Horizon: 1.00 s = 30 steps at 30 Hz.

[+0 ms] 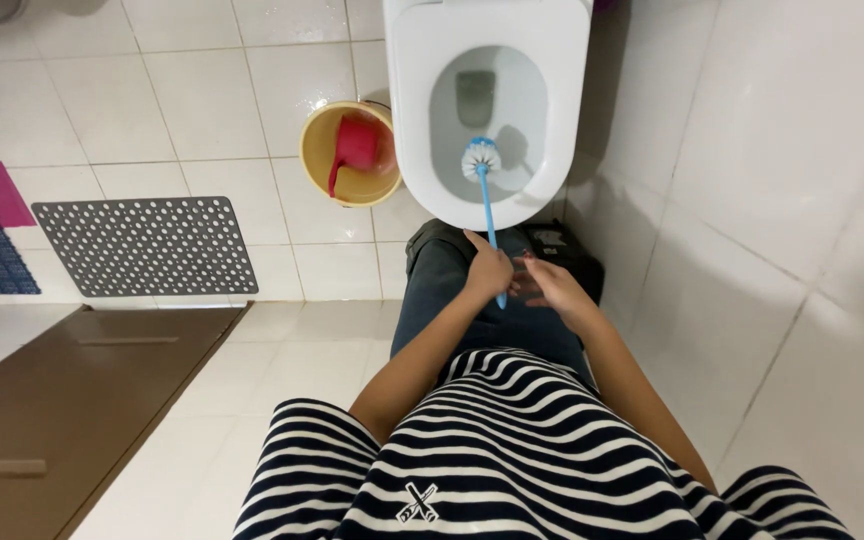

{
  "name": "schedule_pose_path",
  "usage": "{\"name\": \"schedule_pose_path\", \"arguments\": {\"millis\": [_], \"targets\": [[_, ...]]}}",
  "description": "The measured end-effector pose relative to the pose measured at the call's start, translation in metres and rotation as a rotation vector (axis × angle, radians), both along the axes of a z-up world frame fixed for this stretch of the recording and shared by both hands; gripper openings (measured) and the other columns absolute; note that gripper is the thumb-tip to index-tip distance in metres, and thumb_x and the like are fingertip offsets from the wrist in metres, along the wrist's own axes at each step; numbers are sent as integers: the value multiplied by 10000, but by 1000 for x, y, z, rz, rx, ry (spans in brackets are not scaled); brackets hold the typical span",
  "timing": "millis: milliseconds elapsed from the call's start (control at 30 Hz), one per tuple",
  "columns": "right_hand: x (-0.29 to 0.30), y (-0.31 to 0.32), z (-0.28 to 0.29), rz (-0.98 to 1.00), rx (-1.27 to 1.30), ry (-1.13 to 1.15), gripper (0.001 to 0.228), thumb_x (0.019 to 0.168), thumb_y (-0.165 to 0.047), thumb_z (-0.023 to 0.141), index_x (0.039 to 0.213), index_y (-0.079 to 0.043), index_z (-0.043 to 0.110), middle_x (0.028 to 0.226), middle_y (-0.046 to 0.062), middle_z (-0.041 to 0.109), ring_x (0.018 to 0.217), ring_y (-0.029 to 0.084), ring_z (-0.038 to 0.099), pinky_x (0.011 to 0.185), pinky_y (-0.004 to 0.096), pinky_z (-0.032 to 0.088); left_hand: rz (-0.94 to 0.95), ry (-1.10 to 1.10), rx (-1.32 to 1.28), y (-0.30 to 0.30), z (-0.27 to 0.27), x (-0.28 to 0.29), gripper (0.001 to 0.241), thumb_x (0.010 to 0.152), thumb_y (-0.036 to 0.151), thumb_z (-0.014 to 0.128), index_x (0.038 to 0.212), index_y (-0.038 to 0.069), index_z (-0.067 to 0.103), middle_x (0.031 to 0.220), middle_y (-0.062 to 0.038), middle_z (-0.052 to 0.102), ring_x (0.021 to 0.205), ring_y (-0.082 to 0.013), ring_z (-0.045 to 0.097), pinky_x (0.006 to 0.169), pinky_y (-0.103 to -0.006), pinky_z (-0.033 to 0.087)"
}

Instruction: Scrubbing and rinsing the inside of a toilet bowl using a brush and water.

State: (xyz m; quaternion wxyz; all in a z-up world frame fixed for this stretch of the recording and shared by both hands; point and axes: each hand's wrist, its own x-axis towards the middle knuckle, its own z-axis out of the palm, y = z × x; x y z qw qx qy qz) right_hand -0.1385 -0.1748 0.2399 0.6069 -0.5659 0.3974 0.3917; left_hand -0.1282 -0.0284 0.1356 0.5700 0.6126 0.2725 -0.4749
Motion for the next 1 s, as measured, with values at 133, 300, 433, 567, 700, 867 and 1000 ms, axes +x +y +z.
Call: {"name": "schedule_pose_path", "arguments": {"millis": [133, 300, 433, 567, 700, 867, 1000], "targets": [[-11, 2, 5, 50, 13, 68, 623, 1042, -546, 433, 1390, -69, 631, 1108, 109, 722, 1007, 204, 682, 901, 405, 525, -97, -47, 77, -8, 40, 3, 927, 1008, 141, 405, 1454, -83, -376, 743, -239, 704, 529, -328, 698, 499, -395, 604], [-7, 13, 20, -30, 133, 150, 690, 1008, -587, 426, 1495, -104, 504, 1211, 102, 641, 1063, 256, 669, 905, 467, 573, -261, -172, 266, -8, 1, -15, 845, 1023, 204, 447, 1492, -141, -165, 785, -238, 716, 673, -390, 706, 642, -460, 578], [2, 28, 39, -60, 120, 191, 736, 939, -605, 433, 1551, -206, 350, 1373, 82, 555, 954, 287, 734, 779, 423, 620, -294, -331, 334, -10, -67, -50, 525, 1075, 254, 461, 1398, -128, 302, 902, -245, 729, 830, -409, 708, 741, -495, 557], [-26, 31, 6, -143, 27, 173, 673, 956, -548, 430, 1514, -178, 362, 1139, 141, 667, 656, 295, 731, 546, 365, 588, -104, -314, 136, -12, -64, -48, 376, 1097, 244, 447, 1257, -96, 465, 1009, -240, 756, 901, -380, 723, 780, -461, 574], [-50, 36, -27, -63, -76, -126, 507, 1060, -425, 481, 1367, -35, 588, 677, 119, 643, 453, 192, 575, 402, 290, 445, 184, -166, -226, -10, -38, -26, 408, 1109, 275, 383, 1323, -72, 373, 1268, -230, 678, 1157, -317, 671, 929, -409, 563], [-48, 24, -1, -76, -320, -443, 330, 1113, -282, 540, 1236, -14, 688, 698, 36, 633, 584, 96, 576, 532, 257, 451, 289, 66, -439, -17, 17, 6, 447, 1068, 302, 388, 1343, -45, 326, 1407, -217, 573, 1200, -339, 648, 964, -464, 552], [-28, -43, 53, 27, -481, -459, 284, 1049, -189, 581, 1247, -32, 711, 678, -9, 587, 572, 58, 523, 529, 239, 427, 86, 121, -484, -19, 43, 25, 495, 1091, 375, 359, 1453, 41, 311, 1398, -186, 578, 1219, -294, 638, 1057, -436, 498]]}}
